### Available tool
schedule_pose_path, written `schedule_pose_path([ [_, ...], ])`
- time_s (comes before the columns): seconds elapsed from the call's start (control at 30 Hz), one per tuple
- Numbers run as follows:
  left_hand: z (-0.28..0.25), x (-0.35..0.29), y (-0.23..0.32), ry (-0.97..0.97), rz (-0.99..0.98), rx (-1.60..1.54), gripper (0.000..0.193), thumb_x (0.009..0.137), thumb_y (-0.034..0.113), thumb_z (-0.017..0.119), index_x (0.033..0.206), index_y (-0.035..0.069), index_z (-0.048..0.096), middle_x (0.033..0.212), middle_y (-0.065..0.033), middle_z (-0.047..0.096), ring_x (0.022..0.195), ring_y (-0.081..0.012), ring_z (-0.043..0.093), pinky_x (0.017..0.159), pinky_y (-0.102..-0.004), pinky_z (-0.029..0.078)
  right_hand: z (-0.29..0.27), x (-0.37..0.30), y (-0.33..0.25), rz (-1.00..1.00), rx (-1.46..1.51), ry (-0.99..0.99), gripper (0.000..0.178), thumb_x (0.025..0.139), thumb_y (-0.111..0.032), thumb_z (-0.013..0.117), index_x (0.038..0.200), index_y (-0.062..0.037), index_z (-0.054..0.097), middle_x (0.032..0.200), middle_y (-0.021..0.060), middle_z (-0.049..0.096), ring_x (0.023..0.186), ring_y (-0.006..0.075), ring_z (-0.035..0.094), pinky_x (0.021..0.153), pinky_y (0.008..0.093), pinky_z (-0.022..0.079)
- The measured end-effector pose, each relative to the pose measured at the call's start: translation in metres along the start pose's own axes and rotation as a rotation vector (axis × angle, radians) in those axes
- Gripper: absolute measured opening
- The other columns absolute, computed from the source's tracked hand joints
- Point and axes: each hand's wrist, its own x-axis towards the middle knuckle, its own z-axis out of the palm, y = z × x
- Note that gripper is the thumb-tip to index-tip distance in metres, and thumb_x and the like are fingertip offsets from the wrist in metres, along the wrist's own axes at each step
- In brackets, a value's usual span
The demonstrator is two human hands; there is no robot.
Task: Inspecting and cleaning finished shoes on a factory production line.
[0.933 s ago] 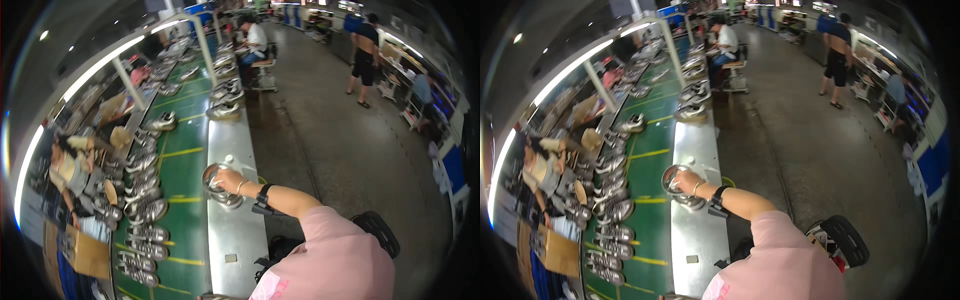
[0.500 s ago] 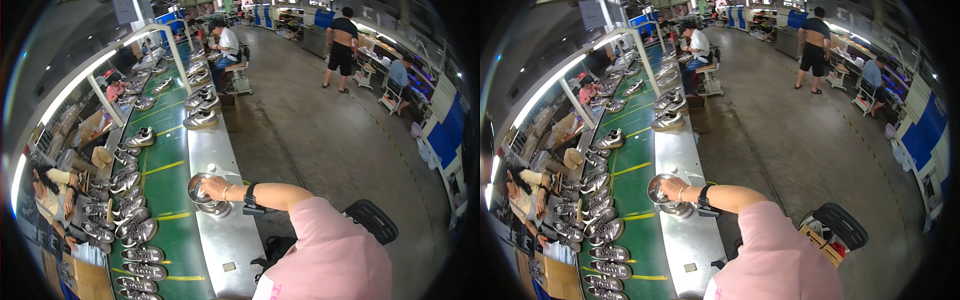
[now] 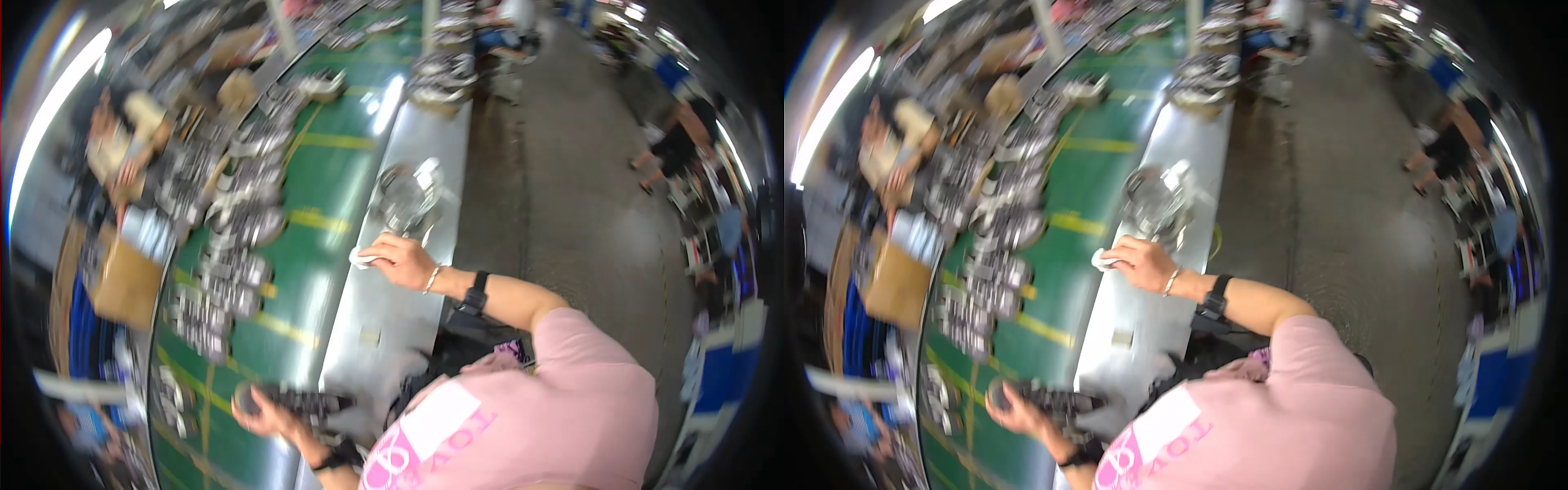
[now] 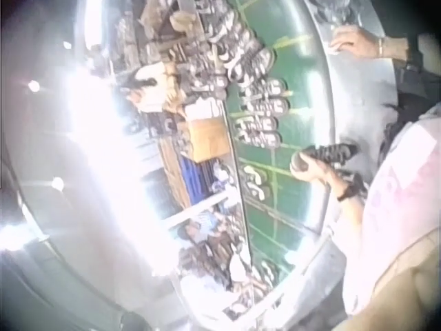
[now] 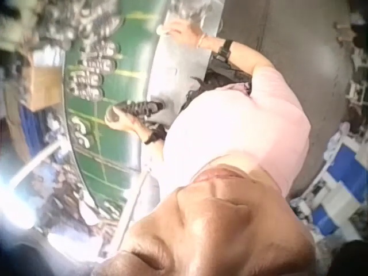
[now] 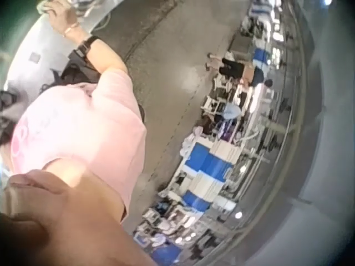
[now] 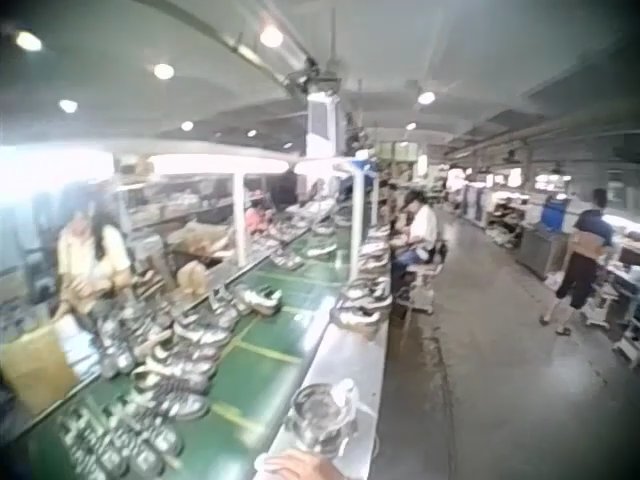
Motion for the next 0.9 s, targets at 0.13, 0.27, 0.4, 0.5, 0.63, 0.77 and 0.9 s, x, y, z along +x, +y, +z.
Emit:
schedule_pose_path([
  [0.13, 0.022, -0.008, -0.001, 0.054, -0.11, -0.181, 0.051, 0.084, 0.013, 0.076, 0.127, 0.001, 0.053, 0.12, -0.0164, 0.053, 0.106, -0.0275, 0.056, 0.095, -0.041, 0.047, 0.062, -0.063, -0.009, -0.071, 0.185, -0.398, 0.021, 0.083, -0.007, 0.067, 0.104, -0.0105, 0.069, 0.101, 0.0061, 0.065, 0.087, 0.0256, 0.065, 0.075, 0.0346, 0.054],
  [0.27, 0.011, -0.006, 0.014, 0.122, -0.129, -0.18, 0.054, 0.081, 0.013, 0.079, 0.127, 0.001, 0.052, 0.117, -0.0132, 0.053, 0.105, -0.0241, 0.055, 0.094, -0.0364, 0.046, 0.11, -0.104, -0.023, -0.17, 0.217, -0.64, 0.024, 0.085, -0.006, 0.065, 0.108, -0.0115, 0.067, 0.104, 0.0052, 0.064, 0.088, 0.0261, 0.065, 0.075, 0.0349, 0.054],
  [0.4, -0.009, -0.007, -0.006, 0.213, -0.146, -0.095, 0.056, 0.08, 0.016, 0.08, 0.125, -0.001, 0.051, 0.117, -0.013, 0.055, 0.105, -0.0242, 0.055, 0.095, -0.0355, 0.044, 0.16, -0.105, -0.062, -0.557, 0.283, -0.684, 0.026, 0.079, -0.005, 0.062, 0.104, -0.0108, 0.065, 0.096, 0.0065, 0.063, 0.083, 0.0261, 0.064, 0.071, 0.0353, 0.053],
  [0.5, -0.008, -0.009, 0.002, 0.177, -0.12, -0.019, 0.059, 0.08, 0.019, 0.08, 0.126, -0.002, 0.05, 0.12, -0.0142, 0.054, 0.106, -0.0251, 0.055, 0.096, -0.0358, 0.044, 0.203, -0.106, -0.067, -0.765, 0.14, -0.799, 0.015, 0.078, -0.009, 0.059, 0.093, -0.0067, 0.063, 0.089, 0.008, 0.06, 0.081, 0.0266, 0.063, 0.069, 0.0351, 0.052],
  [0.63, -0.01, -0.019, 0.022, 0.159, -0.097, 0.002, 0.055, 0.077, 0.016, 0.08, 0.124, 0.004, 0.054, 0.11, -0.0161, 0.055, 0.1, -0.0307, 0.057, 0.087, -0.04, 0.048, 0.224, -0.138, -0.056, -0.834, -0.208, -1.159, 0.009, 0.08, -0.014, 0.061, 0.085, -0.0132, 0.068, 0.083, 0.009, 0.066, 0.084, 0.0268, 0.065, 0.073, 0.0399, 0.052],
  [0.77, -0.017, -0.026, 0.028, 0.21, -0.061, 0.033, 0.057, 0.073, 0.018, 0.08, 0.123, 0.007, 0.055, 0.098, -0.0157, 0.06, 0.087, -0.0356, 0.058, 0.076, -0.0442, 0.047, 0.212, -0.157, -0.063, -0.251, 0.081, -0.937, 0.015, 0.076, -0.003, 0.06, 0.089, -0.0025, 0.066, 0.086, 0.0161, 0.067, 0.081, 0.0384, 0.065, 0.07, 0.0475, 0.051],
  [0.9, -0.024, -0.026, 0.023, 0.268, -0.105, 0.045, 0.057, 0.074, 0.018, 0.08, 0.124, 0.007, 0.054, 0.098, -0.0156, 0.059, 0.086, -0.0355, 0.059, 0.074, -0.0429, 0.048, 0.228, -0.144, -0.044, 0.756, 0.405, -1.213, 0.014, 0.08, 0.002, 0.054, 0.091, 0.0039, 0.062, 0.078, 0.0109, 0.063, 0.069, 0.024, 0.061, 0.063, 0.0374, 0.049],
])
